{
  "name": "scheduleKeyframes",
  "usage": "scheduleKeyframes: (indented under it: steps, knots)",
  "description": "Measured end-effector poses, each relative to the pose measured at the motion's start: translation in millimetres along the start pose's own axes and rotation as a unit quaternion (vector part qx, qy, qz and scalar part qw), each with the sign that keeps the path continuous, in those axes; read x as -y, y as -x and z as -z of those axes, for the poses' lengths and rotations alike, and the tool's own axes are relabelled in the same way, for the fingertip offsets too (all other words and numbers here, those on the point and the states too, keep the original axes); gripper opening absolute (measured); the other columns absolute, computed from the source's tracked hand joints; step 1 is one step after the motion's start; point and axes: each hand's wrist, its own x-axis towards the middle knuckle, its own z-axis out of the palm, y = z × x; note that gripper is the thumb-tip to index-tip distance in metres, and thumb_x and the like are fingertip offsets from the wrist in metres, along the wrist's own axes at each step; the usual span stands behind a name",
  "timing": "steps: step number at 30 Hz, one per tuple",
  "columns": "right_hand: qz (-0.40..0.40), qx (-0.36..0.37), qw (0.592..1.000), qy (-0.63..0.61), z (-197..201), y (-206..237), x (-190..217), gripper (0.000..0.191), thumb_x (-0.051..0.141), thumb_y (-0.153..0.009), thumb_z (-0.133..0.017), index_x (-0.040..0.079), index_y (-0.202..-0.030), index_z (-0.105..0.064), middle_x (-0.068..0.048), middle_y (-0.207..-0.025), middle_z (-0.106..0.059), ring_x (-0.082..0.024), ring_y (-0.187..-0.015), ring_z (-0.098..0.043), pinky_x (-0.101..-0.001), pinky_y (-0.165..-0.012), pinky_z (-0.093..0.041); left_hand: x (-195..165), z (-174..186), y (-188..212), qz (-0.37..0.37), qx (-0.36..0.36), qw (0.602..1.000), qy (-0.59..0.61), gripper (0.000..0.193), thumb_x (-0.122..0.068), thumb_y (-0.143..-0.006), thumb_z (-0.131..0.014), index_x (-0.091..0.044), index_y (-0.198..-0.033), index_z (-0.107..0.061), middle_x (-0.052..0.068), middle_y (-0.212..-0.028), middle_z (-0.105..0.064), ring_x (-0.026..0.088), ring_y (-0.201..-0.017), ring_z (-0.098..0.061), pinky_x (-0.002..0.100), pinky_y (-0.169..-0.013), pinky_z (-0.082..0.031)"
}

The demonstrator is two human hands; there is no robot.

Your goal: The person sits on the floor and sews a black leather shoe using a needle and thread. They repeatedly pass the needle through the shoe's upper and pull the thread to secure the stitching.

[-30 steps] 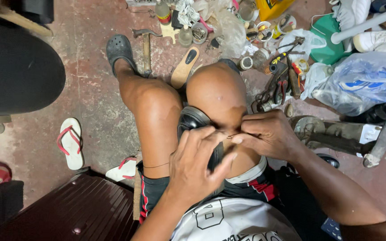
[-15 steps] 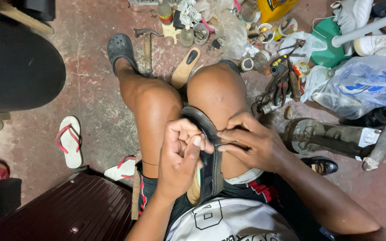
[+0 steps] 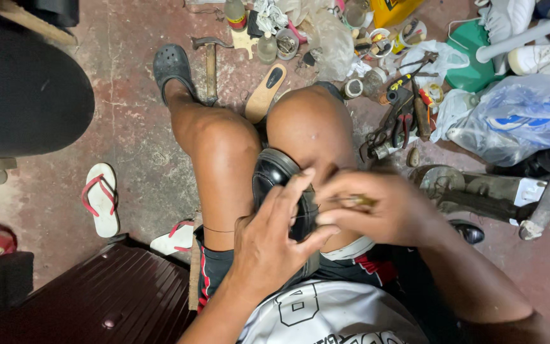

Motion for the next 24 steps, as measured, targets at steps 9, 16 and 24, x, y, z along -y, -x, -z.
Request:
scheduleKeyframes:
  steps: [9,16,24]
  knots:
    - [0.052,0.006,0.998,0.045,2.5,-17.0,14.4,0.011,0.015,-0.082,-0.083,0.010,-0.090,-0.078,-0.001,-0.064,-0.065,-0.007,-0.052,-0.052,-0.0262,-0.049,-0.041,-4.0,22.7,1.4,0.121,0.060,0.949,0.283,0.079,-0.015,-0.081,-0.069,-0.005,-0.152,-0.036,0.006,-0.094,-0.062,0.012,-0.054,-0.060,0.028,-0.051,-0.053]
    - [0.089,-0.027,0.995,-0.027,17.2,-5.7,16.8,0.005,0.007,-0.086,-0.076,0.005,-0.087,-0.072,0.001,-0.072,-0.068,-0.004,-0.062,-0.058,-0.0235,-0.055,-0.046,3.0,31.4,-1.0,0.213,0.187,0.905,0.317,0.073,-0.001,-0.084,-0.062,-0.011,-0.154,-0.043,0.004,-0.093,-0.060,0.010,-0.055,-0.059,0.025,-0.051,-0.051]
    - [0.027,0.023,0.998,0.060,-10.6,-19.4,16.4,0.019,0.020,-0.076,-0.087,0.012,-0.092,-0.080,-0.002,-0.064,-0.067,-0.012,-0.053,-0.060,-0.0292,-0.050,-0.047,-6.5,17.0,1.4,0.109,0.077,0.984,0.118,0.095,-0.016,-0.073,-0.089,-0.010,-0.154,-0.039,0.009,-0.106,-0.057,0.015,-0.064,-0.062,0.029,-0.058,-0.056]
